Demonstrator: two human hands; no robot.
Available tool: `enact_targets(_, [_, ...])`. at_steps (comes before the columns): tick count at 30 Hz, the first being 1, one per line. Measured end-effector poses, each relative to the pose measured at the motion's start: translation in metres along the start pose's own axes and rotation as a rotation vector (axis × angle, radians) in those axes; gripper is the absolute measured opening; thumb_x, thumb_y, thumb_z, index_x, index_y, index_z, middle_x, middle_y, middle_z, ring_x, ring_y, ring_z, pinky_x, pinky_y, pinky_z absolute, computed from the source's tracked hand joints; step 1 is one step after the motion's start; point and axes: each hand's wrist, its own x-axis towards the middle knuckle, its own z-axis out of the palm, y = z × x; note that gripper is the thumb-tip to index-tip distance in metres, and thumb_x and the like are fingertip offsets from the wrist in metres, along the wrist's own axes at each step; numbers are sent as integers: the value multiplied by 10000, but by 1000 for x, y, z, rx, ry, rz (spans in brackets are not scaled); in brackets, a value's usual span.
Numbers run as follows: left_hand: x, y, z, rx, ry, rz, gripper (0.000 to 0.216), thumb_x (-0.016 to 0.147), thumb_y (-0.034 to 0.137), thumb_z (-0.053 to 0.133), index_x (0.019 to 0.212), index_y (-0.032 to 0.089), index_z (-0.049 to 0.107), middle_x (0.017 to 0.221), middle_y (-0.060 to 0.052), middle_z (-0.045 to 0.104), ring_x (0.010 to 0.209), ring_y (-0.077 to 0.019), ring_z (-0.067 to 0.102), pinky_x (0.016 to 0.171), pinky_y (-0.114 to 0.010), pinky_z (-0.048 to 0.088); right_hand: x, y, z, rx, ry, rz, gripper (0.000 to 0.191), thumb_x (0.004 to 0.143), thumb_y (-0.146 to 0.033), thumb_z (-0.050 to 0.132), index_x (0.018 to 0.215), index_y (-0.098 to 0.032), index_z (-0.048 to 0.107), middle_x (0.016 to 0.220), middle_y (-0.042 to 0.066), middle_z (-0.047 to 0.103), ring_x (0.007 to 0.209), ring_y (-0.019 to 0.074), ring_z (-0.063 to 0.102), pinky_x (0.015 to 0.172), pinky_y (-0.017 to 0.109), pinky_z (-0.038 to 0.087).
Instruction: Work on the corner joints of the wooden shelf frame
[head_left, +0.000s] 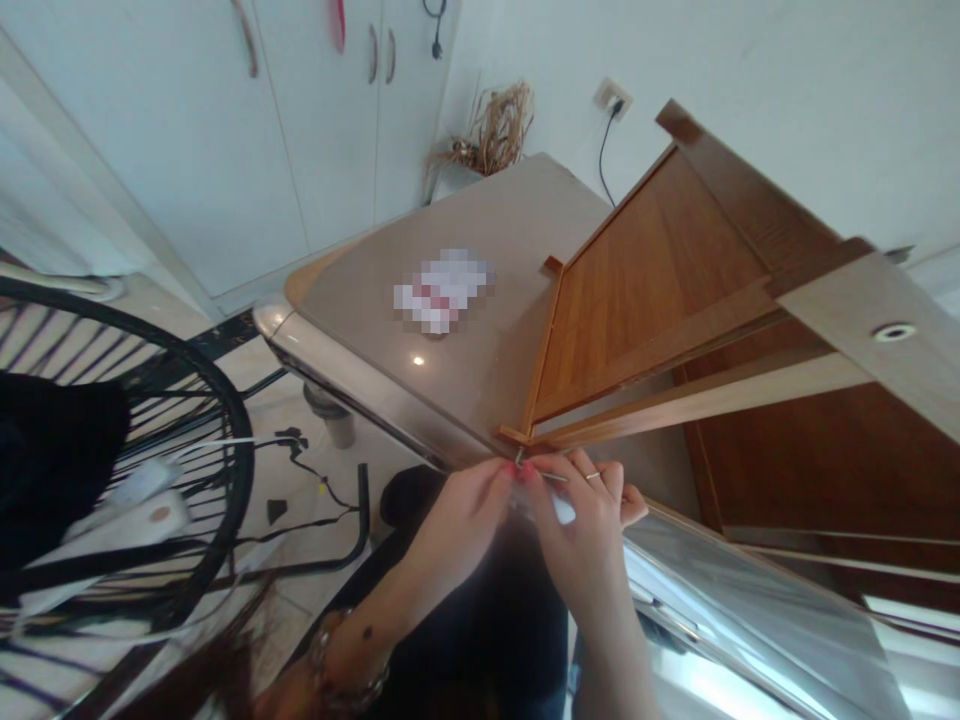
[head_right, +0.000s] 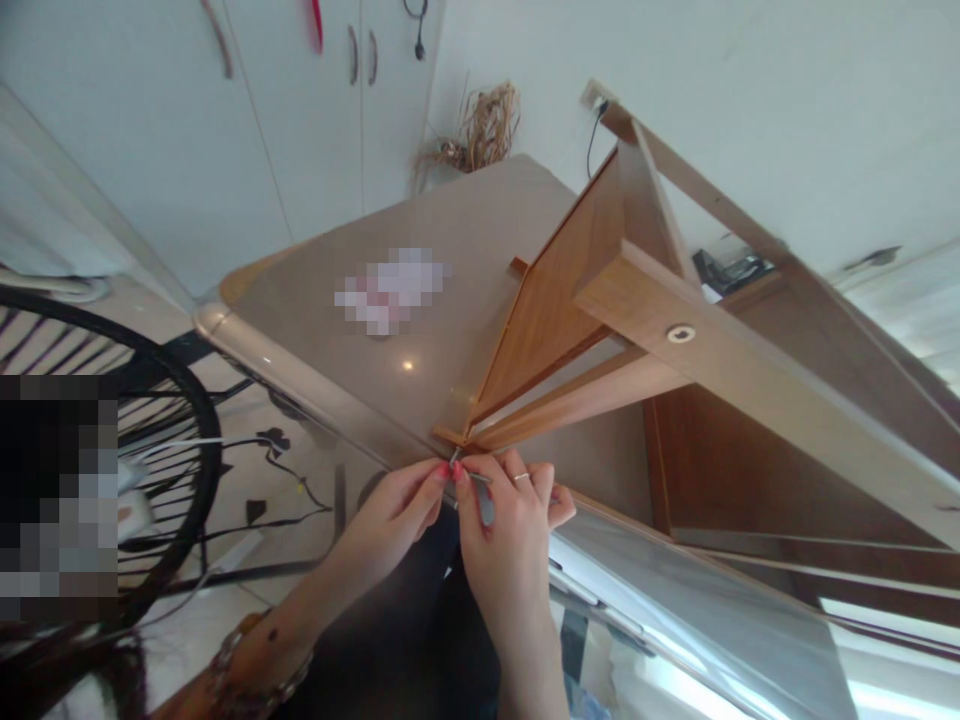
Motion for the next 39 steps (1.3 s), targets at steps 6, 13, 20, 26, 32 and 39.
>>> enact_targets(6, [3, 0, 7, -245, 0, -96, 478, 903, 569, 435, 636, 174, 470, 490, 76, 334, 426, -58, 273, 416, -219, 196, 3, 1, -2, -46, 10, -14, 259, 960, -486, 484, 894, -305, 657, 813, -14, 661, 767, 209, 459, 713, 371, 180])
enact_targets(13, [9, -6, 19, -425, -102, -177, 579, 791, 727, 469, 559, 200, 400, 412, 98, 273, 349, -44, 217, 357, -216, 137, 5, 7, -5, -75, 139, -84, 275, 955, -477, 501, 830, -278, 644, 725, 5, 626, 783, 223, 469, 768, 382, 227])
enact_targets(20, [-3, 11, -2, 110, 86, 60, 520, 949, 525, 365, 587, 172, 486, 505, 40, 440, 456, -71, 394, 472, -235, 284, 7, 16, -5, -37, 90, -267, 170, 955, -300, 564, 799, -234, 584, 723, -35, 651, 717, 155, 534, 754, 333, 290])
enact_targets(26, [14, 47, -35, 922, 410, 546, 270, 968, 291, 408, 1007, 199, 658, 857, -32, 657, 794, -166, 539, 718, -306, 382, 3, 20, 4, -71, 150, -279, 154, 952, -320, 576, 824, -236, 590, 746, -47, 688, 671, 133, 577, 738, 328, 292])
enact_targets(32, [17, 36, -28, 963, 442, 605, 211, 950, 248, 456, 1040, 239, 647, 927, -25, 666, 858, -192, 516, 756, -357, 353, -6, 17, 14, -179, 253, -220, 195, 949, -364, 580, 813, -226, 606, 708, -39, 695, 594, 118, 584, 673, 321, 271])
enact_targets(39, [14, 27, -24, 1012, 423, 568, 201, 953, 335, 490, 1037, 298, 669, 1101, -4, 673, 996, -223, 492, 815, -411, 293, -10, 16, 24, -126, 280, -160, 220, 944, -377, 575, 783, -231, 603, 722, -16, 687, 672, 158, 570, 699, 334, 261])
